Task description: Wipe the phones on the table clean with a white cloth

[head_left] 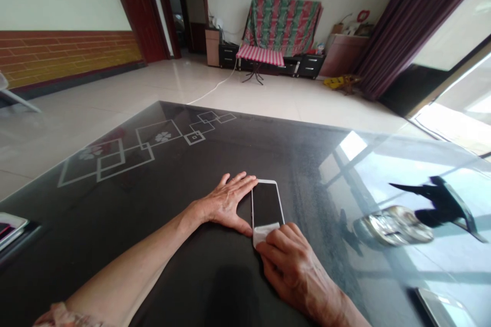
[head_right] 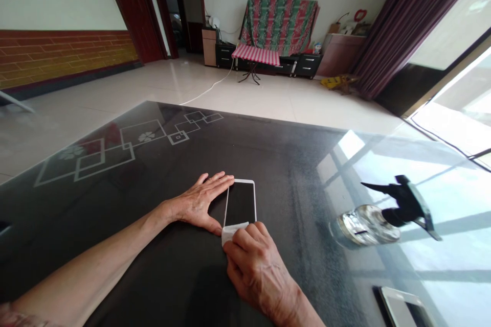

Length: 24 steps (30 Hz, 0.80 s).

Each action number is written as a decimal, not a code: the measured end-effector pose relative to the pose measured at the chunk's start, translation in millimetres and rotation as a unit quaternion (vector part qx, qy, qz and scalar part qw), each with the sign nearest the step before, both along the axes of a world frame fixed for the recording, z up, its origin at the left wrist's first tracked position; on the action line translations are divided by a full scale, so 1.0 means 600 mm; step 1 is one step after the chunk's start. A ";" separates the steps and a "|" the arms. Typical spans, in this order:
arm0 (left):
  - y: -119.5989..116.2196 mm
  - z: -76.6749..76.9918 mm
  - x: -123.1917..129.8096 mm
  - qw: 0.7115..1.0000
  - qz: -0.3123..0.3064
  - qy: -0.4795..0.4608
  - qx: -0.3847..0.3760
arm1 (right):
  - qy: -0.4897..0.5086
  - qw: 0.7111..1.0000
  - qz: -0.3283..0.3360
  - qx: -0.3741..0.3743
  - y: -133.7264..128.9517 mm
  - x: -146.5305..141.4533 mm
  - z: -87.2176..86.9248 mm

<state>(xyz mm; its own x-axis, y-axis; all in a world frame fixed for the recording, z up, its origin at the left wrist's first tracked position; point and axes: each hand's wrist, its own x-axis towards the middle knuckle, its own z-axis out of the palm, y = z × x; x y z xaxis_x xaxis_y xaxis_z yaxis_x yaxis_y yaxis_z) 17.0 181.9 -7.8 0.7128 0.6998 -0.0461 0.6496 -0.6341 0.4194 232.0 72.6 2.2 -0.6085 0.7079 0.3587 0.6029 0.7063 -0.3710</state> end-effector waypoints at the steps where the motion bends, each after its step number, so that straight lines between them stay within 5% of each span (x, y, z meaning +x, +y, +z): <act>1: 0.000 0.000 0.000 1.000 -0.001 -0.001 0.000 | -0.003 1.000 0.003 0.003 0.001 -0.001 0.000; 15: -0.002 0.005 -0.001 1.000 0.000 0.000 -0.006 | 0.013 0.999 -0.019 0.035 -0.001 0.007 -0.004; 24: -0.004 0.010 0.001 1.000 0.001 0.011 -0.008 | 0.039 0.994 -0.089 0.039 0.012 0.049 0.009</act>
<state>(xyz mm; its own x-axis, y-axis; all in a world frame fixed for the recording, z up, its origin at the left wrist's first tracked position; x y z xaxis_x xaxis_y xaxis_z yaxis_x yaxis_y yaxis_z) 17.4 179.7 -1.8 0.7095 0.7010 -0.0721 0.6605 -0.6259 0.4148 261.1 80.0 7.4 -0.4434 0.7700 0.4588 0.6925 0.6192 -0.3701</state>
